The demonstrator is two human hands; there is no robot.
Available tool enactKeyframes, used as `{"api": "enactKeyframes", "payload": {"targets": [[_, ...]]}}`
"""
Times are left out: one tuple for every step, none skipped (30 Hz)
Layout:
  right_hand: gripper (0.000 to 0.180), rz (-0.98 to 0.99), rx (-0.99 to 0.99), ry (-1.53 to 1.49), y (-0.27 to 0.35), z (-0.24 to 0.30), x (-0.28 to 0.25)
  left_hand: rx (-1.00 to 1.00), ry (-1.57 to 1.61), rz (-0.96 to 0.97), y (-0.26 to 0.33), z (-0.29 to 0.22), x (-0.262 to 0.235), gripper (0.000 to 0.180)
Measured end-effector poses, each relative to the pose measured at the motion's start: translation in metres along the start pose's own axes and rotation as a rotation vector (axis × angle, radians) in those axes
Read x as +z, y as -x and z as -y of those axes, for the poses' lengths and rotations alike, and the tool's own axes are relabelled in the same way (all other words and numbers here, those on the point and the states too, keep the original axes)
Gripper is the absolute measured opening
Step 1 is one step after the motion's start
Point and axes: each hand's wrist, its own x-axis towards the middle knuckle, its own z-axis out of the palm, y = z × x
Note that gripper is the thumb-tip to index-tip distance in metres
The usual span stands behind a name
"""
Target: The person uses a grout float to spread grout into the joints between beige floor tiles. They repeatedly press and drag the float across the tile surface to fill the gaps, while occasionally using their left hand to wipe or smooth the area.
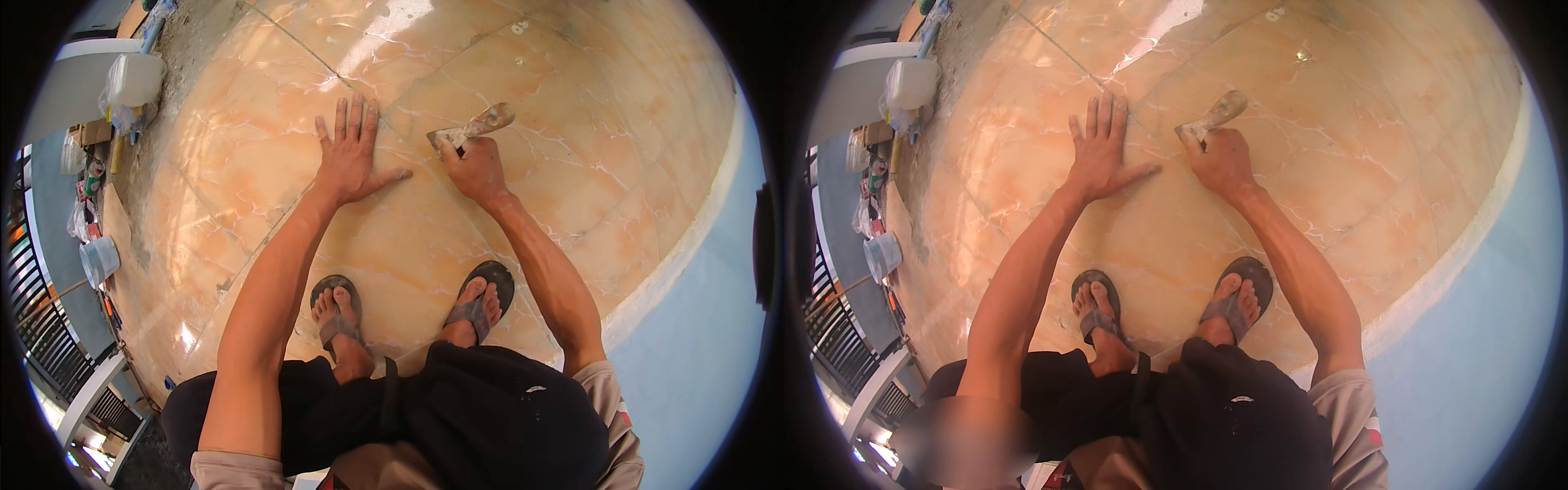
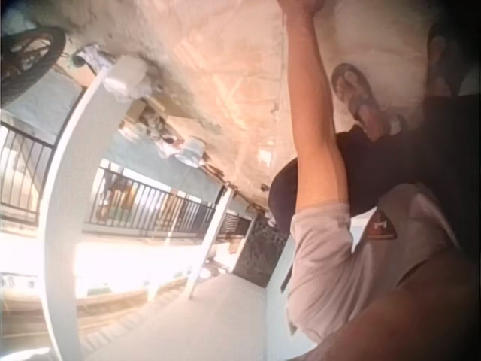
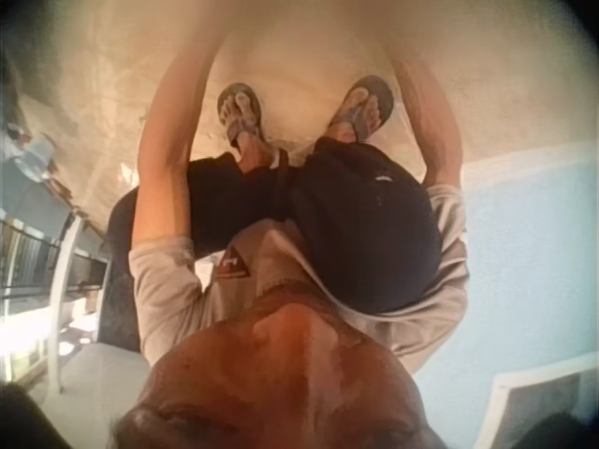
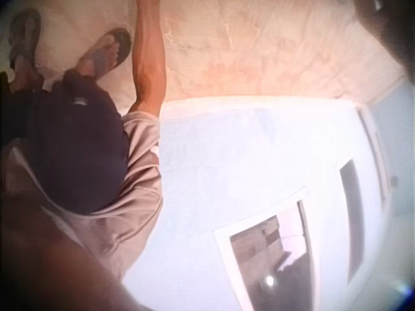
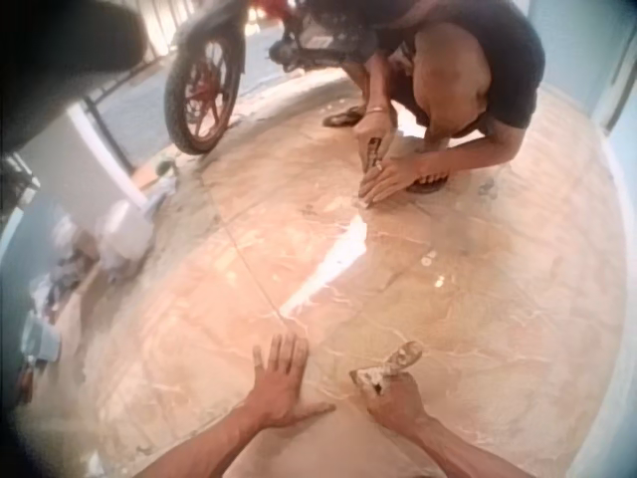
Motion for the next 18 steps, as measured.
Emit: {"api": "enactKeyframes", "payload": {"targets": [[0.033,0.03,-0.003,0.007,0.001,-0.001,0.0,0.004,-0.003,-0.008,-0.002,0.0,0.0,0.131],[0.04,-0.084,0.011,0.088,-0.014,-0.011,-0.018,0.007,-0.008,-0.016,-0.004,0.001,0.0,0.131],[0.047,-0.188,0.029,0.164,-0.037,-0.031,-0.045,0.002,-0.013,-0.015,0.0,0.002,0.001,0.131],[0.05,-0.257,0.102,0.326,-0.056,-0.06,-0.078,0.002,-0.008,-0.008,0.002,-0.001,0.002,0.131],[0.049,-0.331,0.184,0.439,-0.075,-0.075,-0.107,-0.002,-0.01,-0.005,0.002,-0.001,0.0,0.131],[0.049,-0.461,0.198,0.447,-0.087,-0.101,-0.139,0.004,-0.002,-0.018,-0.004,-0.006,-0.001,0.131],[0.048,-0.585,0.213,0.447,-0.092,-0.119,-0.157,0.015,0.013,-0.026,-0.007,-0.008,0.0,0.131],[0.047,-0.564,0.194,0.448,-0.093,-0.123,-0.15,0.02,0.02,-0.032,-0.007,-0.008,0.001,0.131],[0.046,-0.544,0.175,0.449,-0.093,-0.124,-0.137,0.025,0.025,-0.038,-0.008,-0.009,0.003,0.131],[0.045,-0.523,0.157,0.444,-0.094,-0.118,-0.122,0.036,0.034,-0.049,-0.009,-0.009,0.004,0.131],[0.044,-0.357,0.119,0.306,-0.083,-0.087,-0.076,0.03,0.017,-0.039,-0.005,-0.003,0.004,0.131],[0.043,-0.194,0.068,0.168,-0.062,-0.04,-0.03,0.019,0.002,-0.037,0.002,0.005,0.002,0.131],[0.043,-0.103,0.006,0.135,-0.04,-0.009,-0.009,0.017,0.003,-0.037,0.004,0.008,0.002,0.132],[0.044,-0.016,-0.056,0.108,-0.028,0.009,0.002,0.018,0.008,-0.039,0.003,0.007,0.003,0.132],[0.044,-0.043,-0.011,0.108,-0.032,0.003,-0.002,0.02,0.017,-0.043,0.001,0.005,0.003,0.132],[0.045,-0.07,0.03,0.103,-0.042,-0.016,-0.017,0.027,0.016,-0.053,-0.001,0.004,0.003,0.132],[0.046,-0.093,0.074,0.094,-0.053,-0.041,-0.034,0.031,0.014,-0.059,-0.002,0.004,0.003,0.132],[0.049,-0.175,0.036,0.322,-0.071,-0.072,-0.07,0.036,0.017,-0.063,-0.001,0.003,0.004,0.131]]}}
